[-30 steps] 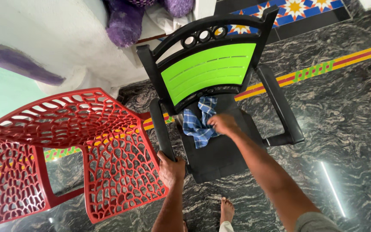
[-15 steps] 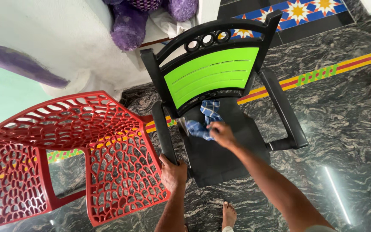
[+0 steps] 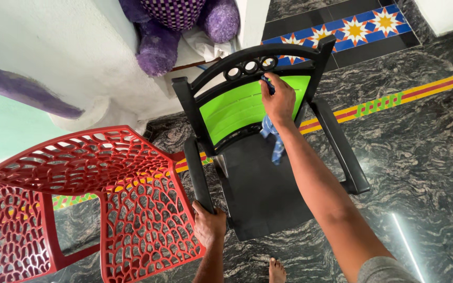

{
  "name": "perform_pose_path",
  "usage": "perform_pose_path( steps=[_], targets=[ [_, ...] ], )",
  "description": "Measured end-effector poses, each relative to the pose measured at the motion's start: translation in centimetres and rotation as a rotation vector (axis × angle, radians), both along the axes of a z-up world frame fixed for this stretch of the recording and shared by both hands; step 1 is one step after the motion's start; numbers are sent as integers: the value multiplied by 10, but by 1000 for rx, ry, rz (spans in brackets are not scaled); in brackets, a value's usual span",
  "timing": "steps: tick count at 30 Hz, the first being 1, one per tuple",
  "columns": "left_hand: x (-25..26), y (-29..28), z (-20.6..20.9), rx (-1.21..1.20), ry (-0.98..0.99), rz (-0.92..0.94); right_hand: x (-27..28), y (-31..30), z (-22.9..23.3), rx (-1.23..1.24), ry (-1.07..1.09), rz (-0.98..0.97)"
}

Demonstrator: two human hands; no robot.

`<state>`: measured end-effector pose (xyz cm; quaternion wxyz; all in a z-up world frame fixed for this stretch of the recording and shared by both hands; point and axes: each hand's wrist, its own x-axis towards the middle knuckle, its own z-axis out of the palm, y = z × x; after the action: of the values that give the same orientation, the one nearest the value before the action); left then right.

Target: The person cleans plastic chairs and a wooden bench by wiping their surfaces with a cloth.

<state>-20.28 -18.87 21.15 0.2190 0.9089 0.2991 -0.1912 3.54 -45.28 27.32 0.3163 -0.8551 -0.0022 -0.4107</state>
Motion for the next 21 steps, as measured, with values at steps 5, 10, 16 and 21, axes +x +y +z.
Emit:
perform_pose_path(
  steps=[5, 10, 16, 21],
  targets=[
    [4, 3, -3, -72, 121, 36, 17, -2, -20, 142, -99, 38],
    [2, 2, -6, -20, 39, -2, 17, 5, -29, 114, -65, -38],
    [2, 4, -11, -32, 35, -18, 12, 12, -24, 6, -71, -32],
    [2, 4, -13, -23, 48, -17, 15, 0, -23, 156, -94, 75]
  ],
)
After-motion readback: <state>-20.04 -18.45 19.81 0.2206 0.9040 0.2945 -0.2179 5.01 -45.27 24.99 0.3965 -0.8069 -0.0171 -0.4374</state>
